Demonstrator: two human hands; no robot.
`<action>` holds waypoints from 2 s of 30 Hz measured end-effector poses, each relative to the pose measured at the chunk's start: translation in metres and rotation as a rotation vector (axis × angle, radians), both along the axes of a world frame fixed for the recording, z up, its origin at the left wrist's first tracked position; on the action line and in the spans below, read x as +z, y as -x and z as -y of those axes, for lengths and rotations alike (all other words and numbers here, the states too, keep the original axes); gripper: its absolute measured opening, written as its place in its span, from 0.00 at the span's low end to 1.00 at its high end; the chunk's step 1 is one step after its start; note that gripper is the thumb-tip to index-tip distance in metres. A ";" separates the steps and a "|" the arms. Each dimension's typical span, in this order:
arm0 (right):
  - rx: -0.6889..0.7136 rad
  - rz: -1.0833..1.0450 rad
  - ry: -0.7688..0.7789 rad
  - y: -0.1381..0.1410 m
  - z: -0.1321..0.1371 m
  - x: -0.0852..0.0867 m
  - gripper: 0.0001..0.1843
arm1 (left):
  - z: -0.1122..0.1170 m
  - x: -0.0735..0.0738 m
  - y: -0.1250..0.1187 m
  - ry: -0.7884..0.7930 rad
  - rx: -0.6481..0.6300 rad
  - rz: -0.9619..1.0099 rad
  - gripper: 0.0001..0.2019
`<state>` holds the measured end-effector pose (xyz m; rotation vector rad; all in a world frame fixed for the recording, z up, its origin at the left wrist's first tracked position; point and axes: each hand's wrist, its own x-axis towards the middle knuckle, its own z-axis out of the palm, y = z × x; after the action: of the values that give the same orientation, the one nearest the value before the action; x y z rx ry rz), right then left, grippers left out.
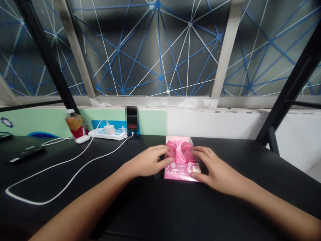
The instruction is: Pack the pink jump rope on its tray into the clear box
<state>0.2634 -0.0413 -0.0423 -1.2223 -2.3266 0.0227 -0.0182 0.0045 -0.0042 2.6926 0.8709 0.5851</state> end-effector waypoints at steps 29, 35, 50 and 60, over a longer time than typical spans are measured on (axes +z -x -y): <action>-0.064 -0.089 0.206 -0.004 -0.001 0.003 0.18 | -0.001 -0.007 0.000 0.144 0.065 -0.049 0.13; 0.079 -0.191 0.440 -0.006 0.000 0.010 0.26 | -0.003 -0.005 0.007 0.230 0.008 -0.052 0.14; -0.002 0.140 -0.257 -0.003 -0.010 -0.007 0.13 | -0.003 -0.012 -0.003 -0.043 0.112 -0.132 0.07; 0.128 0.310 -0.248 0.010 -0.001 -0.009 0.09 | -0.005 -0.016 0.002 -0.039 0.098 -0.132 0.07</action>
<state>0.2535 -0.0405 -0.0517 -1.0105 -2.5732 -0.4272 -0.0199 0.0097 -0.0204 2.7623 1.0404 0.4525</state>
